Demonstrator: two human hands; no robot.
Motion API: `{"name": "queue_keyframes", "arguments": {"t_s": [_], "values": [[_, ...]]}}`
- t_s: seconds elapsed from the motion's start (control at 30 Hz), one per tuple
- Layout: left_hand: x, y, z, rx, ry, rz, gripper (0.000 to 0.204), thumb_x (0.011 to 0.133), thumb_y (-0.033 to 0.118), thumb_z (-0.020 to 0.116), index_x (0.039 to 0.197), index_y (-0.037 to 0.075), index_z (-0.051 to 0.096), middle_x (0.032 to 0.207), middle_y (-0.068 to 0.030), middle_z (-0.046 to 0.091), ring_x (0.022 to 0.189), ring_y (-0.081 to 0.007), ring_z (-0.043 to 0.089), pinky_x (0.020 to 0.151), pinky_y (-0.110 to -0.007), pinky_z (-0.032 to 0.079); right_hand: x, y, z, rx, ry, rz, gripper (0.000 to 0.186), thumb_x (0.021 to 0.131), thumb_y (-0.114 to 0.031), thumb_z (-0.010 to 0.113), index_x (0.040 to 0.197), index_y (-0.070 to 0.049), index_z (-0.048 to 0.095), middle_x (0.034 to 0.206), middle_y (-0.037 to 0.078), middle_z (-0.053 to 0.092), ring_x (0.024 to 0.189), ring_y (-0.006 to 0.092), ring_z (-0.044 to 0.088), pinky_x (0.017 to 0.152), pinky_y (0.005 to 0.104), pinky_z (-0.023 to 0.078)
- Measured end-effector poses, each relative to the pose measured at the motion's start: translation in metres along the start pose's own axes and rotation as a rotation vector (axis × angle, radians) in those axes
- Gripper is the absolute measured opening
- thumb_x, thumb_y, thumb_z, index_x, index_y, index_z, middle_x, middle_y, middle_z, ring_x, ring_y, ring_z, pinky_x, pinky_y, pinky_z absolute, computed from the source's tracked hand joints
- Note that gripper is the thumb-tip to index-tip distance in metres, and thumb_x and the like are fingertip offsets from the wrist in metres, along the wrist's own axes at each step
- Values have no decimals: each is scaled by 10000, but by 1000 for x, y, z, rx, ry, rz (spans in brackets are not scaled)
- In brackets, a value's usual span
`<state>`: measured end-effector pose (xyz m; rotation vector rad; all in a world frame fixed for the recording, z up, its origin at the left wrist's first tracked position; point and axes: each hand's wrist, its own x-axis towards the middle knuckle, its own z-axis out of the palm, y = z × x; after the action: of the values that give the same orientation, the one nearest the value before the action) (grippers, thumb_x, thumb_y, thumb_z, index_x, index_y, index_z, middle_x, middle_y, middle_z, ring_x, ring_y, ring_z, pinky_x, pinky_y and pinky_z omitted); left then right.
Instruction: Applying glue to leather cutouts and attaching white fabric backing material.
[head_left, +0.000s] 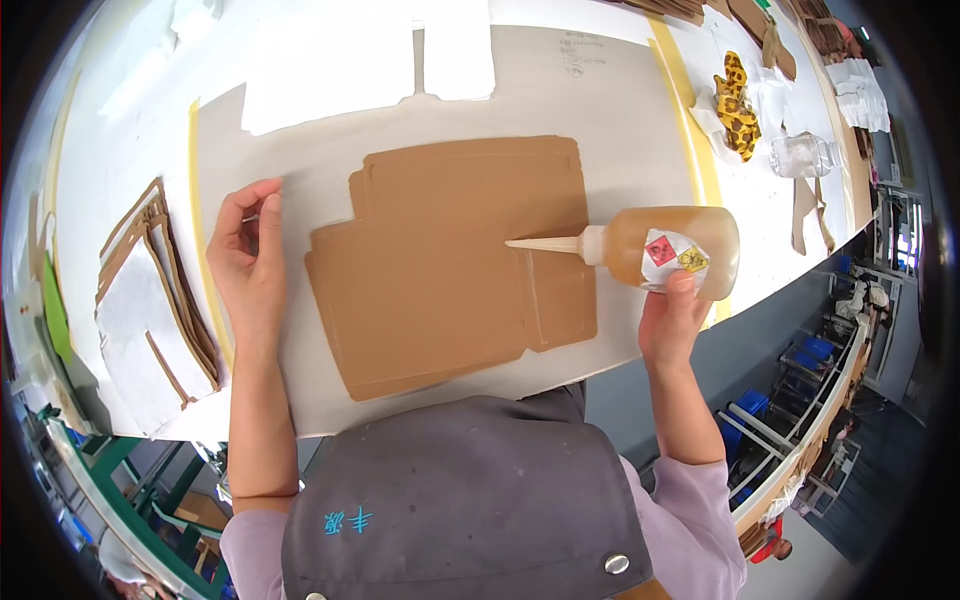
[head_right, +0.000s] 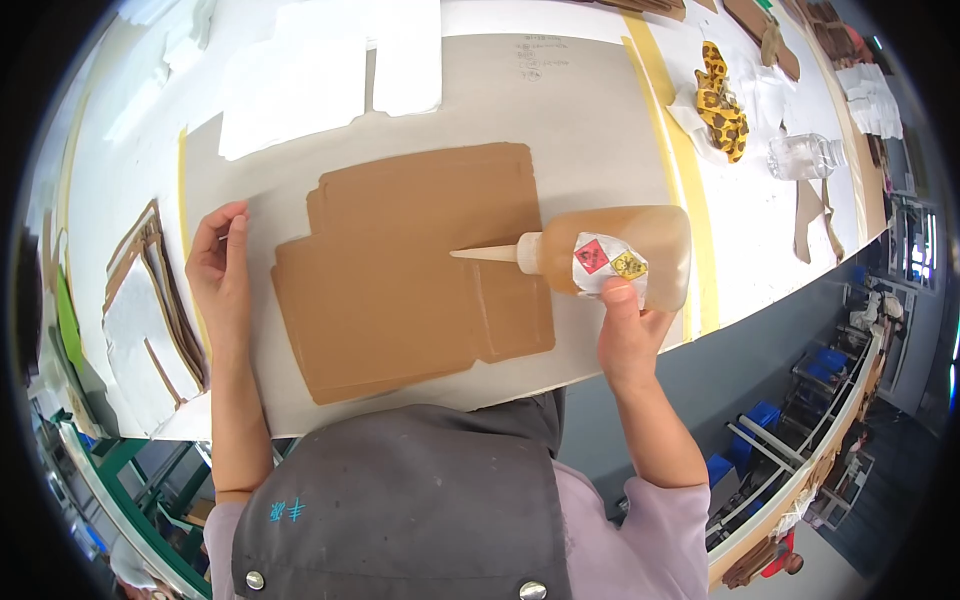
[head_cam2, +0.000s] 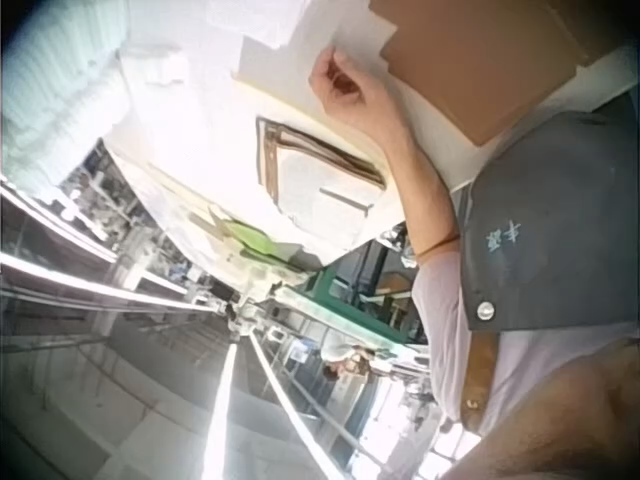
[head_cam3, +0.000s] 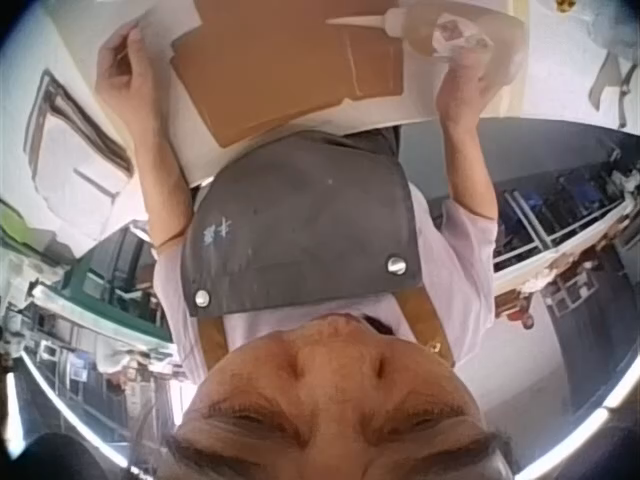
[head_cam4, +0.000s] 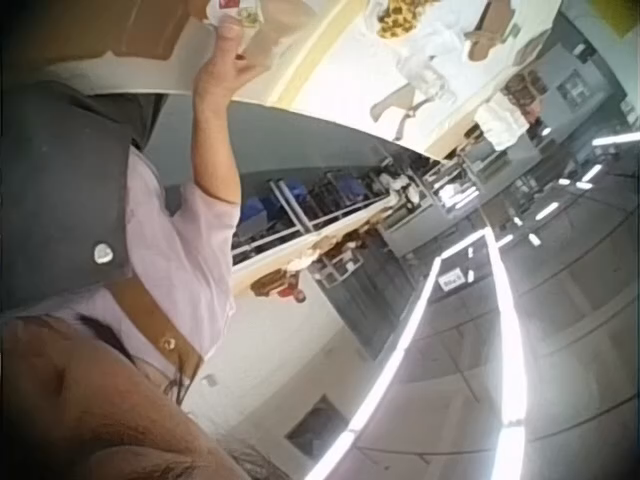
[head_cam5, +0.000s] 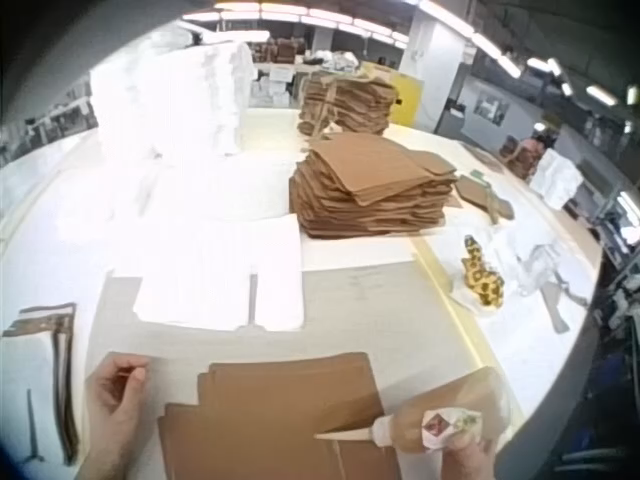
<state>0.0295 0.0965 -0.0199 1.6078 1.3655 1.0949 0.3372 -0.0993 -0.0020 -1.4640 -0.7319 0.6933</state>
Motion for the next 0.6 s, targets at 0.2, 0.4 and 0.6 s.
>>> {"name": "queue_keyframes", "arguments": {"t_s": [0.2, 0.4, 0.6], "values": [[-2, 1, -1, -4, -14, -25, 147, 941, 143, 595, 1016, 31, 654, 842, 38, 572, 715, -38, 448, 631, -183, 353, 6, 0, -4, -61, -51, -13, 709, 853, -355, 689, 1399, -63, 343, 1268, 69, 505, 1180, 205, 510, 1012, 379, 408], [-4, 4, -14, -16, -21, -119, 204, 950, 170, 585, 1077, 22, 643, 983, -10, 618, 900, -85, 528, 821, -226, 404, -25, 4, -36, -98, -75, 65, 718, 823, -356, 693, 1381, -37, 373, 1250, 89, 532, 1167, 222, 535, 986, 390, 439], [-1, 4, -8, -109, 29, -47, 157, 936, 151, 604, 1018, 31, 663, 893, 8, 615, 778, -56, 507, 705, -201, 411, -77, 12, -35, -5, 73, 52, 772, 792, -427, 706, 1366, -18, 390, 1245, 107, 545, 1173, 242, 540, 998, 394, 436]]}}
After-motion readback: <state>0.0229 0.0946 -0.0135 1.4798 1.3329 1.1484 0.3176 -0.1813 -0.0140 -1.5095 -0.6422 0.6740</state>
